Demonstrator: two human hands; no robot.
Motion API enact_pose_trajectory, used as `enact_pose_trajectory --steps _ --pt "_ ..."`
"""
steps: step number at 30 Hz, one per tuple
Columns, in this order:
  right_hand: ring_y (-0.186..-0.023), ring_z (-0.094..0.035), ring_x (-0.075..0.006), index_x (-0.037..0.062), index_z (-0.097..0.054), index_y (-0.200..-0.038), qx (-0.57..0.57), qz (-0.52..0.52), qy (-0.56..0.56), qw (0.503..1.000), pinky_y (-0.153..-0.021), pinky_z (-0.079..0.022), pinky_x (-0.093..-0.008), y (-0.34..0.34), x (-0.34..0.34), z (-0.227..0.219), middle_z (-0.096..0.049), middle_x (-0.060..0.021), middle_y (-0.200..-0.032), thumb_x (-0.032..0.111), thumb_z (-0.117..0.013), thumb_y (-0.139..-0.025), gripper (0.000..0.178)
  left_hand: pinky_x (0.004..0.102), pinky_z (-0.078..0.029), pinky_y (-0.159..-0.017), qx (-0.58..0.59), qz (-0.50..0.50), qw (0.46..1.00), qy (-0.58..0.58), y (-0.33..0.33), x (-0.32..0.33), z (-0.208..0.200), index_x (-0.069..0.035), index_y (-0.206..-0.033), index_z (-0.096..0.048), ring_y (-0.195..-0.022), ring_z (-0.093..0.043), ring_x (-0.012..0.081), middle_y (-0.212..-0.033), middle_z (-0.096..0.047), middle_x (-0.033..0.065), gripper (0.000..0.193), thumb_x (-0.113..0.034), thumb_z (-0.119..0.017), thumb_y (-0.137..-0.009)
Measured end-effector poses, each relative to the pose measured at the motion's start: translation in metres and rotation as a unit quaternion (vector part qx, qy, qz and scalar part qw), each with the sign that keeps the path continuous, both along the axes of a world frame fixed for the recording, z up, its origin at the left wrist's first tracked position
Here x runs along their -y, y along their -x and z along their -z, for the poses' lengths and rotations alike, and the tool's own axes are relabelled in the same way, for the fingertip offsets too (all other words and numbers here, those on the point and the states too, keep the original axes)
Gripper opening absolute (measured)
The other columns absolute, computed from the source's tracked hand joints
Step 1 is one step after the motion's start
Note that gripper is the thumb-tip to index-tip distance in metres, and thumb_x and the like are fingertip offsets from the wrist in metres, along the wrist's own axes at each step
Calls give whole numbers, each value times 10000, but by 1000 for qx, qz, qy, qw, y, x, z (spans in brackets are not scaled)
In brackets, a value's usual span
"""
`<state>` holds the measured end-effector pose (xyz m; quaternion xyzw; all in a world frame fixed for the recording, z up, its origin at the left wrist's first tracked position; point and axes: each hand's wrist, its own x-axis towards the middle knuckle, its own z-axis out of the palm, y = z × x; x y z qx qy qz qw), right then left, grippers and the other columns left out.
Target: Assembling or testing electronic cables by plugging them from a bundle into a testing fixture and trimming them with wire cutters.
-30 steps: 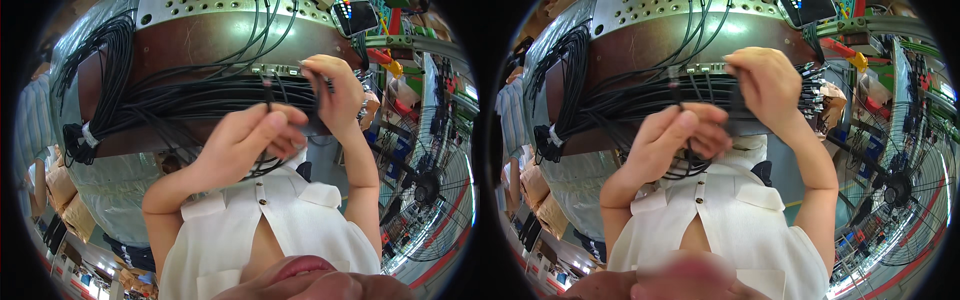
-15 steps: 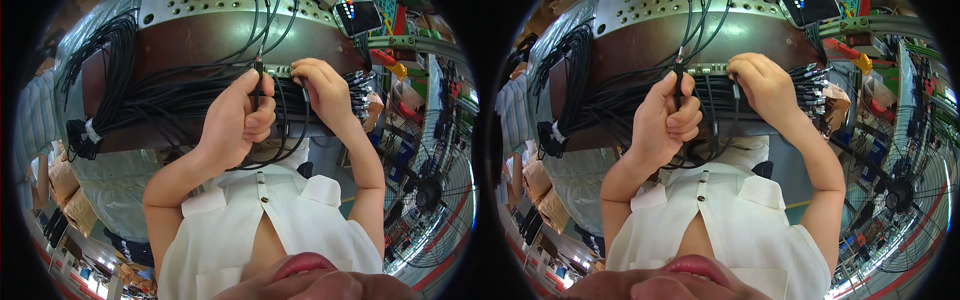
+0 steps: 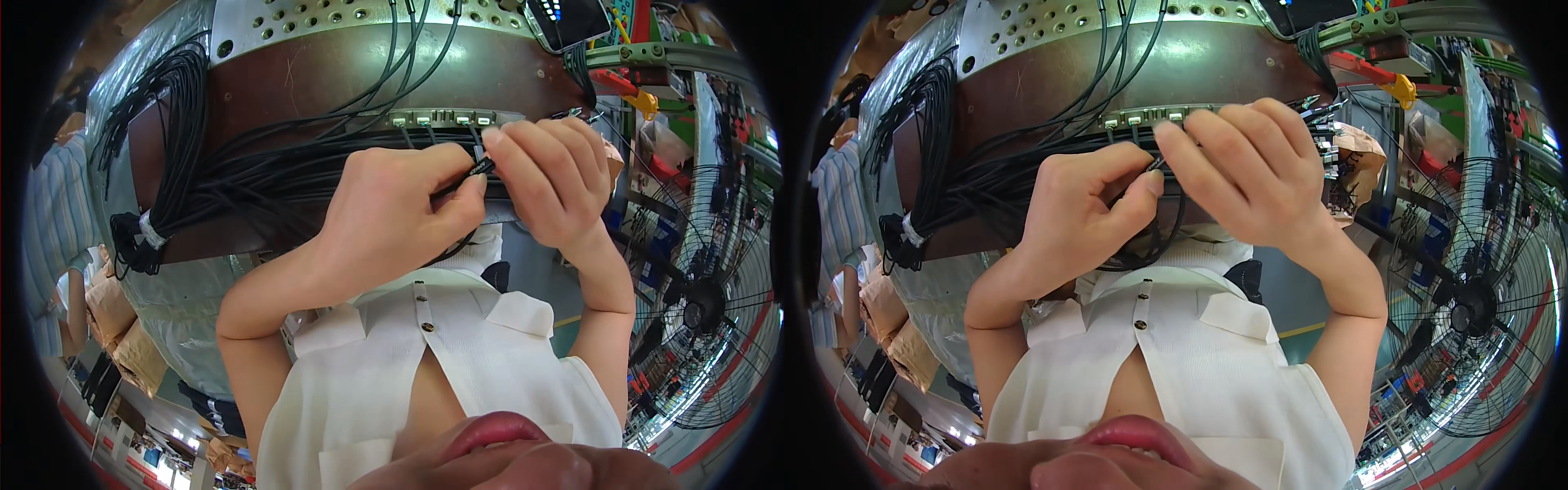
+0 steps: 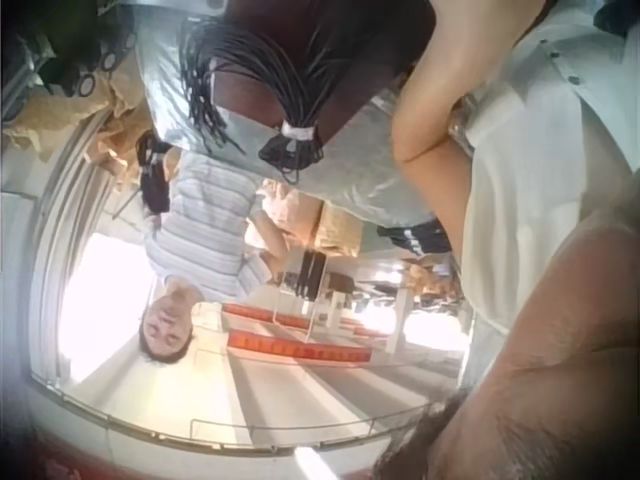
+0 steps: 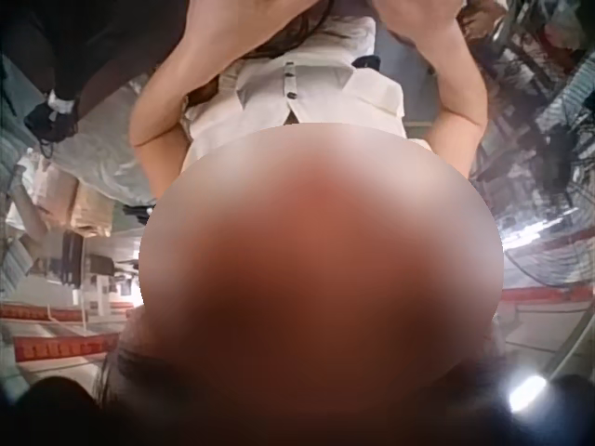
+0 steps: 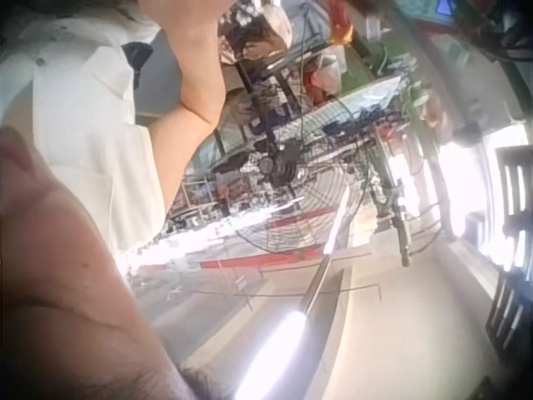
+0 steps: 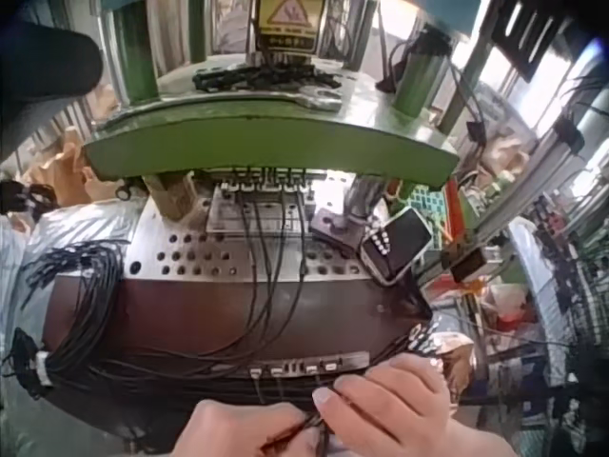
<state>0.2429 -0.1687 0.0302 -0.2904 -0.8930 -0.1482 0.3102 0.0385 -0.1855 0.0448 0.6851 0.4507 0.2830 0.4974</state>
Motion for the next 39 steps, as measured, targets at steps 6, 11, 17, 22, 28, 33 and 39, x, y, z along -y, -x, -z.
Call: enact_pose_trajectory --steps 6,11,17,22,28,33,39 --pt "-796 -564 -188 76 -684 -917 -5 56 18 998 -706 -453 -328 -13 -2 -2 -605 -15 -880 141 -661 -669 258 266 -357 -461 -5 -14 998 -68 -2 -1 4 2 -739 -584 -488 -435 109 -612 -481 58 99 -43 -668 -762" --pt "-815 -620 -229 62 -669 -968 -28 129 100 986 -737 -492 -349 -17 -9 15 -654 -37 -878 -10 -674 -693 285 317 -385 -442 -41 51 989 -131 2 5 1 -20 -712 -586 -455 -472 194 -566 -465 72 106 -64 -681 -722" --pt "-883 -678 -271 16 -618 -905 -187 79 352 914 -758 -534 -340 -11 -9 51 -703 -92 -971 -62 -658 -742 185 374 -448 -769 -126 53 950 -282 0 -10 26 -92 -1073 -688 -907 -492 272 -979 -538 97 558 -582 -489 -894" --pt "-814 -691 -272 -7 -612 -906 -182 101 475 855 -716 -544 -332 -8 -19 34 -700 -116 -964 -67 -609 -782 138 378 -415 -875 -55 115 968 -217 16 -6 24 -111 -939 -734 -991 -457 287 -1052 -534 99 436 -483 -507 -931" --pt "-794 -658 -253 33 -621 -897 -39 115 399 909 -675 -522 -346 -13 -24 24 -673 -62 -847 -25 -666 -726 186 345 -391 -943 -38 60 991 -114 52 -62 22 -70 -1028 -701 -1018 -521 228 -1044 -592 86 450 -388 -383 -1021" --pt "-879 -631 -258 15 -590 -852 -46 26 483 874 -760 -509 -332 -14 -40 24 -661 -85 -939 -10 -681 -744 144 347 -461 -910 260 -163 940 149 56 -174 79 5 -1198 -562 -976 -587 223 -1057 -611 129 362 -279 -480 -989" --pt "-858 -614 -140 2 -642 -1097 -203 152 482 839 -743 -497 -274 -21 -185 32 -653 -58 -1006 273 -608 -935 317 352 -552 -671 442 -44 810 384 -11 -173 91 -33 -1084 -579 -722 -627 198 -844 -631 75 274 -267 -458 -1011"
